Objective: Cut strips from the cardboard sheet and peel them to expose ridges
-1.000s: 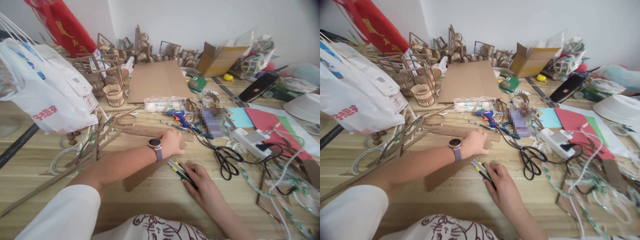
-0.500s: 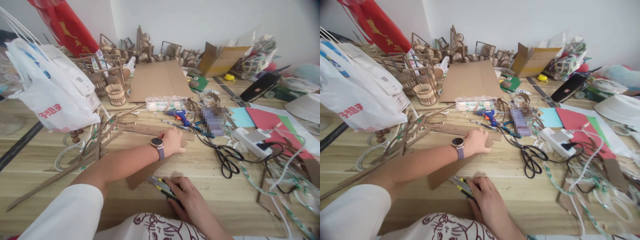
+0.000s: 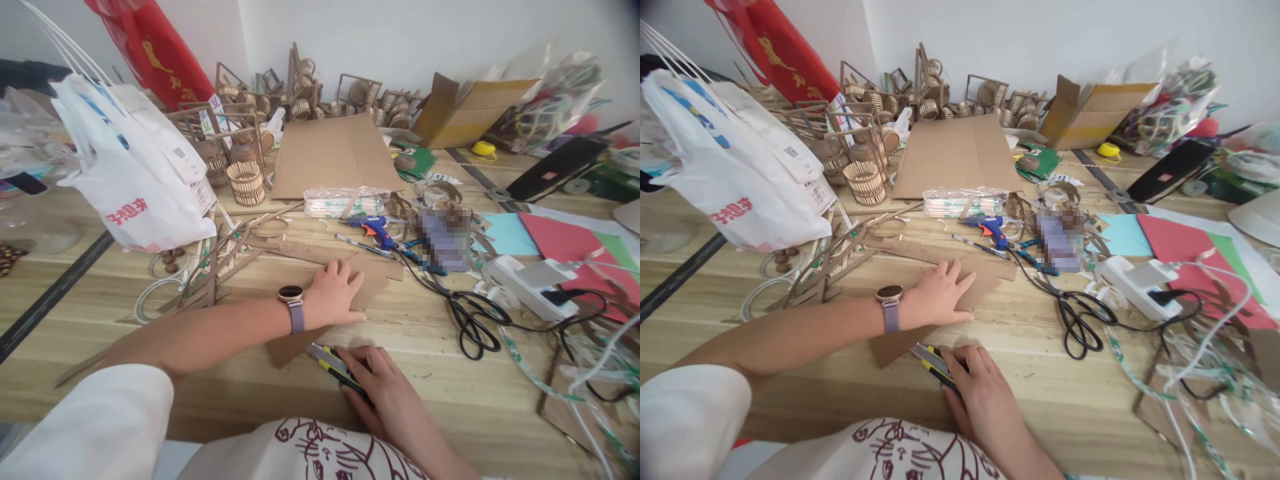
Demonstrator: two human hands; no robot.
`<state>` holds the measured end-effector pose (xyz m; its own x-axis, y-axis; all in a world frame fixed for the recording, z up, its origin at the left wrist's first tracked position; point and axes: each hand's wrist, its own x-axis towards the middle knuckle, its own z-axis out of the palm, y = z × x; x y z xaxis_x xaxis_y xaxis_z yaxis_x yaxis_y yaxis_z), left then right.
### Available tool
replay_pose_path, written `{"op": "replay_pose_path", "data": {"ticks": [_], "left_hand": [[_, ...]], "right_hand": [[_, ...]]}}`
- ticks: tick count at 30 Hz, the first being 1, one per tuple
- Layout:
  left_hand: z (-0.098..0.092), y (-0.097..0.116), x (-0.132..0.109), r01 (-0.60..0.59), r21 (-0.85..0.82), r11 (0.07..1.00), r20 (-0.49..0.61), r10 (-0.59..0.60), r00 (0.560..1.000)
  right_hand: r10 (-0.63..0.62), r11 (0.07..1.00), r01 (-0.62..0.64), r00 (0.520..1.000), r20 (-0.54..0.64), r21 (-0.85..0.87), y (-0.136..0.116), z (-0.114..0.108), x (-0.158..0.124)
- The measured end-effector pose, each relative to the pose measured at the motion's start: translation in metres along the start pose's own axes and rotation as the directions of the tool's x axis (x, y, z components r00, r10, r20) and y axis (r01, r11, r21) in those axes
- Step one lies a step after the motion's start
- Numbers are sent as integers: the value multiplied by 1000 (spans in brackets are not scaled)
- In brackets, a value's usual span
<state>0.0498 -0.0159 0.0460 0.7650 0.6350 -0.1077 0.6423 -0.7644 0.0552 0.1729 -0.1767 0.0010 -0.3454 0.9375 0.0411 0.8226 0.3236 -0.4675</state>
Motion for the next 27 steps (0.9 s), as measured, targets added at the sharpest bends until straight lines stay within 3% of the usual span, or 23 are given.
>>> {"op": "replay_pose_path", "data": {"ticks": [6,17,27], "left_hand": [[23,-5,1,-38,-35,999,-68,35,997],[25,-5,2,-30,-56,998,-62,26,998],[26,-5,2,-32,-55,998,-62,28,998]], "right_hand": [[-42,999,42,999,15,-4,3,3,-4],[-119,992,120,992,34,-26,-9,7,4],[-204,976,210,975,92,-54,-3,7,9]]}}
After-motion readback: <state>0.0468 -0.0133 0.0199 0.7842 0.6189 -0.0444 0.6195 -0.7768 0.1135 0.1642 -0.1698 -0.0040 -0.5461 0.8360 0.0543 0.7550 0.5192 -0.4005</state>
